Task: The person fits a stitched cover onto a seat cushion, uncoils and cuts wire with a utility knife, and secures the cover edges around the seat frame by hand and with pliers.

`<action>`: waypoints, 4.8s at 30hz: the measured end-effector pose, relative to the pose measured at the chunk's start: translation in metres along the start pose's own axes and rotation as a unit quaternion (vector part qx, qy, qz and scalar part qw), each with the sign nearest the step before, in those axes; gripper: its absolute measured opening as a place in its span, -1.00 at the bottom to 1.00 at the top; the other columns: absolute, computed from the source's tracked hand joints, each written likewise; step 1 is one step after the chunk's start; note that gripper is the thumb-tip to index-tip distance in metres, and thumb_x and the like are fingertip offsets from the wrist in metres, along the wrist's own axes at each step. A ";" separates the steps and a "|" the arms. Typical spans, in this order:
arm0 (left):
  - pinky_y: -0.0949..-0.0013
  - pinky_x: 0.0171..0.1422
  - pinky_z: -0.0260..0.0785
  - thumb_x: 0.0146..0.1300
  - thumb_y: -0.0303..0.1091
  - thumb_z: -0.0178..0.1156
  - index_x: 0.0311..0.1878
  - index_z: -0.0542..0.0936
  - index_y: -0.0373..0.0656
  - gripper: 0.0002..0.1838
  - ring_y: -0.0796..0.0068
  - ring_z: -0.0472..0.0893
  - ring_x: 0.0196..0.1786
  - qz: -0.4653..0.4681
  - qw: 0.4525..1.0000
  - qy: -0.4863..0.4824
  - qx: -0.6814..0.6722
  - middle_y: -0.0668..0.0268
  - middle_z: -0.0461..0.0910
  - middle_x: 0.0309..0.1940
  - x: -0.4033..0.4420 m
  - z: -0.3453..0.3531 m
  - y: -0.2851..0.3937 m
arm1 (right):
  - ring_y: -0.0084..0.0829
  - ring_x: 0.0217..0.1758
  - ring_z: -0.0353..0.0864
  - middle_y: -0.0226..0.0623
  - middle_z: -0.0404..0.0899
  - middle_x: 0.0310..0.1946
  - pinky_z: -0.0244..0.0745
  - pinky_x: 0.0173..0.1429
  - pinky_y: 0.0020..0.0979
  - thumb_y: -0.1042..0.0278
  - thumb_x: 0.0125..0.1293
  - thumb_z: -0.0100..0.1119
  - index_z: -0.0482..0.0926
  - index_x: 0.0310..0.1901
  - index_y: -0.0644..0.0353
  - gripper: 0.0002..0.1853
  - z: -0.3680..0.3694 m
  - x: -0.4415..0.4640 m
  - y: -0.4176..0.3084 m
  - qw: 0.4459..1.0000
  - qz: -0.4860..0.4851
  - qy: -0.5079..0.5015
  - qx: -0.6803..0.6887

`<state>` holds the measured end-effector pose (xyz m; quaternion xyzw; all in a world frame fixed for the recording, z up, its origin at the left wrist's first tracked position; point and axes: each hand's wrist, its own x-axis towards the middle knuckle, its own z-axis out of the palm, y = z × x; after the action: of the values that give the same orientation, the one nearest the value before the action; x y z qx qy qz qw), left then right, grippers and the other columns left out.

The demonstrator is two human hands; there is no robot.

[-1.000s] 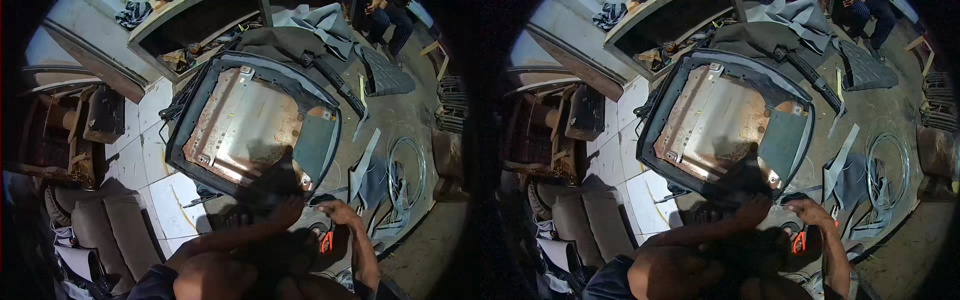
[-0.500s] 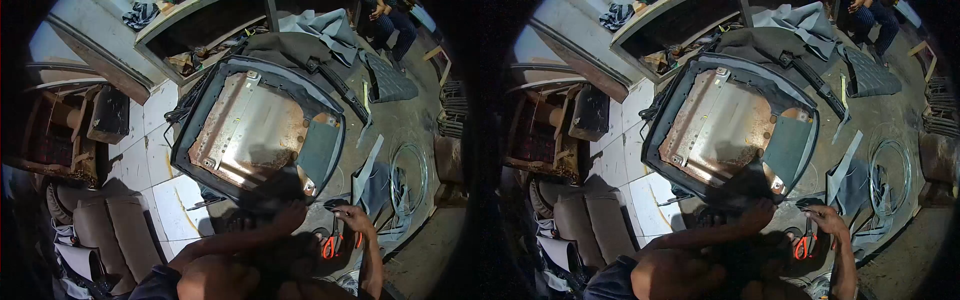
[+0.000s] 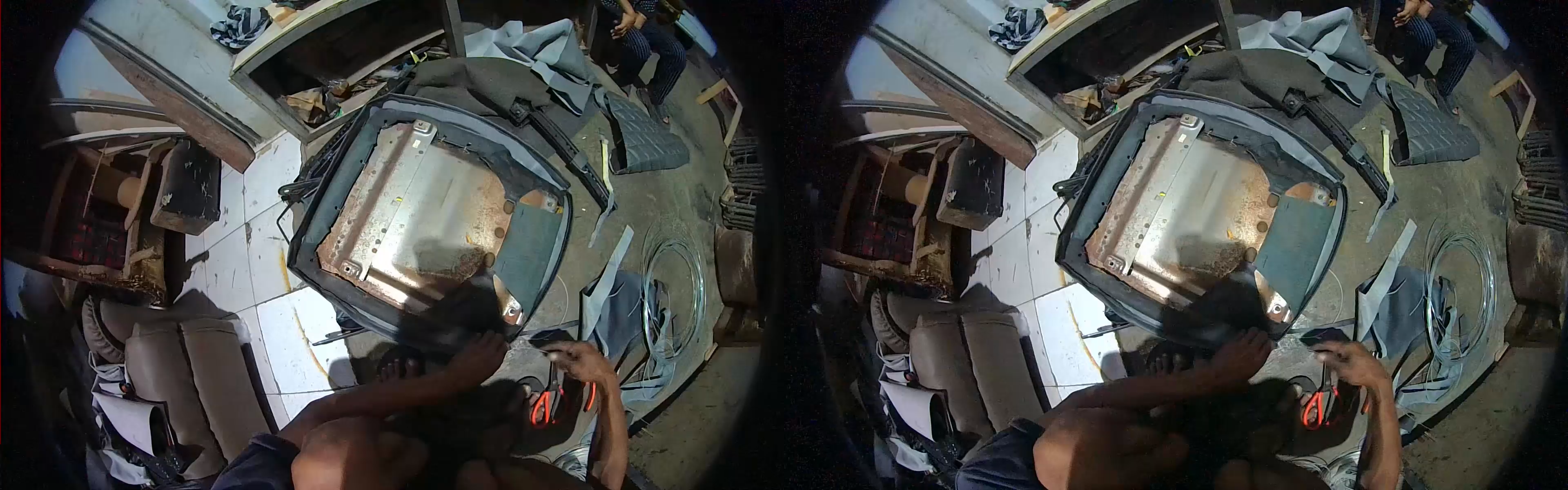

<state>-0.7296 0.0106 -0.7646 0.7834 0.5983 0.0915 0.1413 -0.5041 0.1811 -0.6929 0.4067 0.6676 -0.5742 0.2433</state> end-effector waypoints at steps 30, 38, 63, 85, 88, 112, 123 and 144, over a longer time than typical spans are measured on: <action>0.13 0.00 0.45 0.08 -0.37 0.19 -0.08 0.55 -0.27 -0.68 0.16 0.52 -0.08 -0.036 0.996 0.083 0.012 0.13 0.48 -0.23 -0.001 0.013 0.006 | -0.02 0.03 0.69 -0.11 0.73 -0.06 0.56 0.13 -0.11 0.03 0.48 0.10 0.71 0.08 -0.04 -0.67 0.026 0.023 -0.004 0.980 -0.110 0.124 -0.112; 0.13 0.04 0.44 0.09 -0.38 0.17 -0.09 0.54 -0.29 -0.69 0.12 0.52 -0.05 -0.034 0.998 0.047 0.014 0.10 0.49 -0.18 -0.007 0.031 0.003 | -0.04 -0.11 0.71 -0.08 0.73 -0.20 0.55 -0.01 -0.15 0.23 0.41 0.19 0.71 0.00 0.07 -0.77 0.042 0.069 0.002 0.971 -0.202 0.093 -0.084; 0.08 0.09 0.47 0.13 -0.31 0.20 -0.04 0.56 -0.32 -0.63 0.09 0.52 0.03 -0.031 0.999 0.024 0.002 0.06 0.51 -0.11 0.000 0.017 0.003 | 0.01 -0.02 0.69 -0.02 0.73 -0.17 0.54 0.12 -0.06 0.27 0.45 0.04 0.70 0.06 -0.06 -0.73 0.061 0.059 -0.007 0.961 -0.183 0.108 -0.178; 0.06 0.11 0.42 0.17 -0.36 0.17 0.09 0.49 -0.33 -0.58 0.07 0.52 0.06 -0.017 0.998 -0.056 -0.018 0.00 0.50 0.00 0.004 -0.007 0.000 | 0.08 0.04 0.64 -0.03 0.69 -0.09 0.52 0.08 -0.05 0.13 0.46 0.12 0.65 0.09 0.05 -0.69 0.066 0.054 -0.020 0.968 -0.102 0.120 -0.196; 0.05 0.11 0.42 0.18 -0.37 0.16 0.08 0.49 -0.32 -0.60 0.07 0.52 0.07 -0.009 0.999 0.035 0.004 0.02 0.51 -0.01 -0.001 0.011 -0.002 | 0.05 0.05 0.67 0.04 0.69 -0.08 0.53 0.07 -0.06 0.08 0.48 0.11 0.62 0.13 0.09 -0.64 0.068 0.032 0.013 0.954 -0.200 0.179 -0.131; 0.05 0.16 0.45 0.11 -0.33 0.22 0.10 0.48 -0.27 -0.53 0.13 0.49 0.17 -0.019 1.000 -0.012 -0.003 0.09 0.51 0.05 -0.001 0.021 -0.004 | -0.04 -0.06 0.71 -0.16 0.73 -0.15 0.55 0.04 -0.14 0.14 0.44 0.15 0.70 0.05 -0.02 -0.73 0.040 0.023 0.041 0.970 -0.124 0.150 -0.144; 0.09 0.01 0.48 0.14 -0.35 0.17 -0.02 0.53 -0.26 -0.67 0.16 0.51 0.05 -0.023 0.997 0.003 -0.067 0.13 0.50 -0.09 0.001 0.010 -0.006 | -0.10 -0.05 0.71 -0.10 0.72 -0.09 0.57 0.04 -0.20 0.13 0.45 0.15 0.66 0.12 0.04 -0.68 0.051 0.024 0.015 0.969 -0.158 0.148 -0.120; 0.12 0.09 0.45 0.07 -0.41 0.24 0.05 0.51 -0.24 -0.58 0.09 0.51 0.09 -0.015 0.998 0.022 -0.063 0.13 0.50 -0.08 0.000 0.016 -0.006 | -0.18 0.06 0.69 -0.13 0.72 -0.01 0.49 0.23 -0.24 0.06 0.51 0.08 0.67 0.10 0.11 -0.64 0.043 0.012 0.044 0.984 -0.135 0.118 -0.013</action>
<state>-0.7304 0.0101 -0.7820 0.7620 0.6057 0.1443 0.1781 -0.4802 0.1427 -0.7372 0.3744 0.7478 -0.5413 0.0876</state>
